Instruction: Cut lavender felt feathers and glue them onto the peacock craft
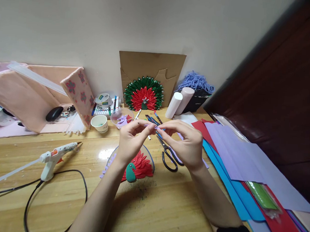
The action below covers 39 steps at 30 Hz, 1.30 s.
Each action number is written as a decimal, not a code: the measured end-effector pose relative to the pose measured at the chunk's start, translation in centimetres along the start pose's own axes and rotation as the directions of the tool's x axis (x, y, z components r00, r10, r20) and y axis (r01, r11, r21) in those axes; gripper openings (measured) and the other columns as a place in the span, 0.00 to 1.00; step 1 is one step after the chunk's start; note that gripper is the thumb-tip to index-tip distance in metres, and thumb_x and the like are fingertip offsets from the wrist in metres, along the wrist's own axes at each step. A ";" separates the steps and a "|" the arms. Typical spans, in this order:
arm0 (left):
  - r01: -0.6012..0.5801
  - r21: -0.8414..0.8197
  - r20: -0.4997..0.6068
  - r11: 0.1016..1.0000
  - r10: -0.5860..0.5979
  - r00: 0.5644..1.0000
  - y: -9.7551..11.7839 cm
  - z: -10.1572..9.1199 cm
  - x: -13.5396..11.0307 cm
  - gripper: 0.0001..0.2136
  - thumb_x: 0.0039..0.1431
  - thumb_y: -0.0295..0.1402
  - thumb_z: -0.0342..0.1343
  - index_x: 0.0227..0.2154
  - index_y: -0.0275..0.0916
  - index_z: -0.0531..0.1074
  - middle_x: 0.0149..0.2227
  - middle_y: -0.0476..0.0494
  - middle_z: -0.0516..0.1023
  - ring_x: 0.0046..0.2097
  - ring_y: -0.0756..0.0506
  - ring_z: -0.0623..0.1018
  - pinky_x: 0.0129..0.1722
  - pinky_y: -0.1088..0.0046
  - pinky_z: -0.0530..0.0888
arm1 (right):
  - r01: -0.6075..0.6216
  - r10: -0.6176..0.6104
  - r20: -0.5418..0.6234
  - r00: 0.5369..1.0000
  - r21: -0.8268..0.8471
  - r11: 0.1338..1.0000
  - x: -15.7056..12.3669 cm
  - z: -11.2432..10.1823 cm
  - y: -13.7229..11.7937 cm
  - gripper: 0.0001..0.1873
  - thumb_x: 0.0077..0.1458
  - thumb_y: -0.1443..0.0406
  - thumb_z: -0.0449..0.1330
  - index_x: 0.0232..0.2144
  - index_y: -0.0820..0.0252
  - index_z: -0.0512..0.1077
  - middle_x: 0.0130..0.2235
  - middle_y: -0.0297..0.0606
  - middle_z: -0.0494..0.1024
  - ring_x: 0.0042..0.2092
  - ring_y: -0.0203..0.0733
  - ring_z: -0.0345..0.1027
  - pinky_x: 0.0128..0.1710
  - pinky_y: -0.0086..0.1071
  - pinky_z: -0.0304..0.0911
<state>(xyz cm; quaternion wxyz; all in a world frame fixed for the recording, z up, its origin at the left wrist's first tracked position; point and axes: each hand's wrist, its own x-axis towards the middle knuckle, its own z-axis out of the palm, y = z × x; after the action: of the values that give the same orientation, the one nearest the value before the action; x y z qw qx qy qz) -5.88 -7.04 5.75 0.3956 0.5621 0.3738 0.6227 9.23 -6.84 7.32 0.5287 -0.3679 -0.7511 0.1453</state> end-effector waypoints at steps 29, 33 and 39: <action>0.341 -0.035 0.044 0.940 -0.339 0.940 1.1 -0.7 0.5 0.08 0.48 0.35 0.60 0.24 0.34 0.71 0.20 0.50 0.72 0.23 0.53 0.70 0.27 0.78 0.68 | 0.155 -0.156 0.078 0.985 0.010 0.988 0.1 0.1 0.5 0.05 0.51 0.72 0.59 0.31 0.59 0.74 0.31 0.37 0.78 0.34 0.38 0.71 0.35 0.32 0.66; 0.331 -0.011 0.046 0.944 -0.330 0.943 1.3 -0.8 0.5 0.07 0.48 0.33 0.60 0.25 0.33 0.71 0.21 0.50 0.72 0.24 0.53 0.71 0.28 0.78 0.69 | 0.238 -0.234 0.100 0.967 -0.024 0.971 0.1 0.3 0.8 0.06 0.52 0.72 0.58 0.32 0.60 0.74 0.32 0.38 0.78 0.35 0.39 0.72 0.37 0.33 0.66; 0.308 -0.035 0.037 0.951 -0.306 0.951 1.1 -0.9 0.4 0.07 0.48 0.32 0.60 0.27 0.33 0.71 0.25 0.50 0.73 0.25 0.54 0.71 0.27 0.78 0.69 | 0.250 -0.244 0.114 0.963 -0.043 0.967 0.0 0.4 0.9 0.06 0.52 0.72 0.59 0.32 0.58 0.73 0.32 0.37 0.78 0.35 0.39 0.71 0.37 0.34 0.65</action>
<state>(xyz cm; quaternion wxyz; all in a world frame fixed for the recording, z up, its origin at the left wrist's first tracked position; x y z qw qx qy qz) -6.84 -7.12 6.89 0.5046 0.4986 0.4379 0.5523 9.19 -6.16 6.60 0.4904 -0.2779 -0.8225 0.0762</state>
